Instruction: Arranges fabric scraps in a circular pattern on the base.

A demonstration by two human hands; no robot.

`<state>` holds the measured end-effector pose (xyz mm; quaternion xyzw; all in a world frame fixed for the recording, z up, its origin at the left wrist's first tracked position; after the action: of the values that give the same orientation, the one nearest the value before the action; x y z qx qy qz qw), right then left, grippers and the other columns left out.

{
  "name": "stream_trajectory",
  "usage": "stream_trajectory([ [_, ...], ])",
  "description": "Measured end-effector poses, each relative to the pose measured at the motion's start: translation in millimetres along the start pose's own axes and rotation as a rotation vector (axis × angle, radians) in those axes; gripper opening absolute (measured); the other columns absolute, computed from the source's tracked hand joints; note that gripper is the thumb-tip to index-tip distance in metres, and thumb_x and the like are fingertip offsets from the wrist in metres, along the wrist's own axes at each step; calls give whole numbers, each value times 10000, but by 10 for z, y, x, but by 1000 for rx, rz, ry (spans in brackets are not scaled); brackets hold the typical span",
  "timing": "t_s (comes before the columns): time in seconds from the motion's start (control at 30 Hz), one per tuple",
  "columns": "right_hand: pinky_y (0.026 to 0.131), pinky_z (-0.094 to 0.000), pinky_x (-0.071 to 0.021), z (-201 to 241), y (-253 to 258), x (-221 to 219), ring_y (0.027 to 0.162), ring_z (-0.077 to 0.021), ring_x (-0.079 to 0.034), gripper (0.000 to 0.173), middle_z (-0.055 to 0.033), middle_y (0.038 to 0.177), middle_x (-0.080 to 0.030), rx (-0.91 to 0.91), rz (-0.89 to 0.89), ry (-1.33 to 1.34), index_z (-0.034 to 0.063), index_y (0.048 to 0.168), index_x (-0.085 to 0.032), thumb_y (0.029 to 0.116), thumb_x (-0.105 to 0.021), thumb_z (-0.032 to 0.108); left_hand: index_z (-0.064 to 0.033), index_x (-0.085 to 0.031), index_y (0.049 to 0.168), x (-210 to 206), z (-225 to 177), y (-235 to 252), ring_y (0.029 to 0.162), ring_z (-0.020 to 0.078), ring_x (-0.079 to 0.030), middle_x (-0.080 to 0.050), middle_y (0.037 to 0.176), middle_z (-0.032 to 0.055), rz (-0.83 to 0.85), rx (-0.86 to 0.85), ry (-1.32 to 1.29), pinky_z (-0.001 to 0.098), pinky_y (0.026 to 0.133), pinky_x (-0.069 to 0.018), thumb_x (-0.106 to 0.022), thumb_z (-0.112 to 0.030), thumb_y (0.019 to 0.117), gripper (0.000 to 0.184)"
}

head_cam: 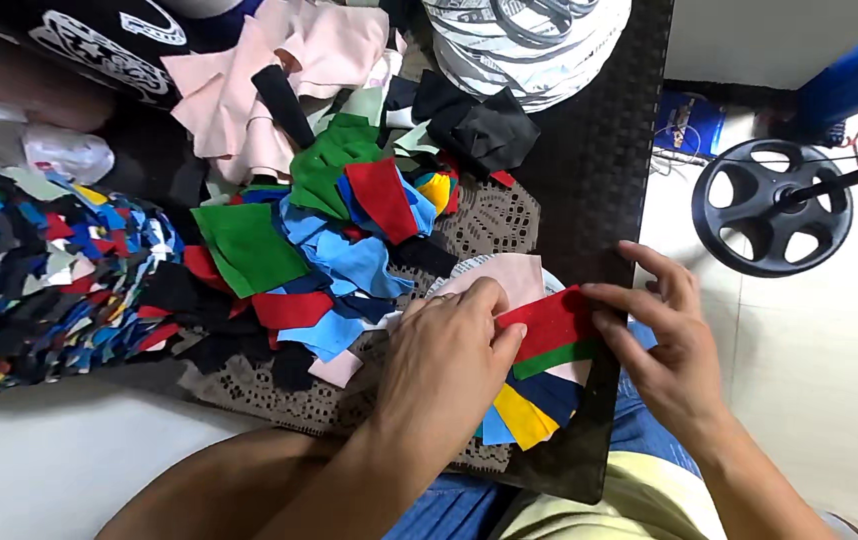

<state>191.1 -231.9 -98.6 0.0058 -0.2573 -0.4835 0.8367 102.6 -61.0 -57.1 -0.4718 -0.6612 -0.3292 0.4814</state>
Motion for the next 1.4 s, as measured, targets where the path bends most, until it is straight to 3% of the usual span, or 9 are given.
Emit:
stream_trajectory([
  [0.07,1025,-317,-510,-122,20,116,1307,-159,-545,221,-70,1426,-585,-108,-70,257,132,1101,-776,991,-585,154,-55,-702,1050,65,-43,-18,777,285,-673,-695,868,96,-63,-47,20,516,731,-528,-713,-318,886,310],
  [0.17,978,-274,-530,-320,35,258,1256,-110,-579,265,-13,1401,-601,-213,-152,416,133,1169,-744,1005,-536,128,-70,-719,1159,73,-154,-96,1127,372,-654,-704,1204,141,-146,-163,9,583,910,-496,-597,-328,964,345],
  [0.27,973,-263,-537,-450,25,295,1239,-107,-597,264,-14,1374,-623,-251,-197,454,115,1166,-742,1003,-534,106,-94,-647,1363,-109,-330,-221,1409,408,-480,-575,1475,159,-139,-280,1,670,1108,-333,-459,-382,1062,457],
  [0.4,970,-263,-540,-541,13,273,1214,-103,-611,229,-18,1332,-645,-283,-232,472,99,1120,-749,1001,-553,111,-125,-437,1545,-350,-538,-364,1517,326,-329,-442,1600,118,-114,-355,89,615,1196,-147,-298,-595,1062,687],
  [0.6,994,-290,-536,-583,24,257,1234,-125,-602,222,-19,1311,-654,-276,-220,456,106,1080,-757,1007,-548,124,-114,-410,1561,-553,-558,-424,1517,305,-332,-424,1614,109,-52,-375,204,632,1176,-145,-232,-691,1019,812],
  [0.8,948,-259,-545,-598,24,319,1163,-99,-632,218,-23,1258,-679,-241,-243,468,70,1075,-749,990,-551,98,-82,-342,1586,-247,-446,-323,1546,355,-255,-380,1623,184,-155,-274,111,600,1216,-96,-249,-649,1043,791],
  [1.0,959,-224,-530,-397,146,400,1188,-69,-612,237,-7,1275,-666,-123,-273,398,62,1094,-742,995,-529,90,-90,-444,1542,-363,-281,-229,1495,369,-374,-430,1602,151,-64,-334,174,670,1163,-249,-298,-722,989,853],
  [1.2,945,-174,-513,184,473,276,1158,-60,-602,234,-113,1222,-658,219,-218,193,-10,1080,-737,989,-527,41,-126,-489,1514,-358,-262,-232,1503,348,-372,-436,1604,122,2,-507,76,670,1154,-285,-397,-735,938,843],
  [1.4,834,-260,-592,57,821,-25,977,-77,-669,250,-109,1172,-658,71,-144,255,-53,1147,-679,996,-492,19,-105,-571,1466,382,46,-62,1481,306,-416,-514,1549,106,-202,-283,-129,658,1177,-273,-446,-494,1045,586],
])
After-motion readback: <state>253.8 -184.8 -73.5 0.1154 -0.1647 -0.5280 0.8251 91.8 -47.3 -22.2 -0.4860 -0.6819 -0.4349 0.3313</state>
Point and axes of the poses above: each hand's wrist, its own y-axis towards the middle knuckle, its own x-axis out of the back of the hand, z = x × y, the point moved 9 cm from there along y, towards the middle knuckle
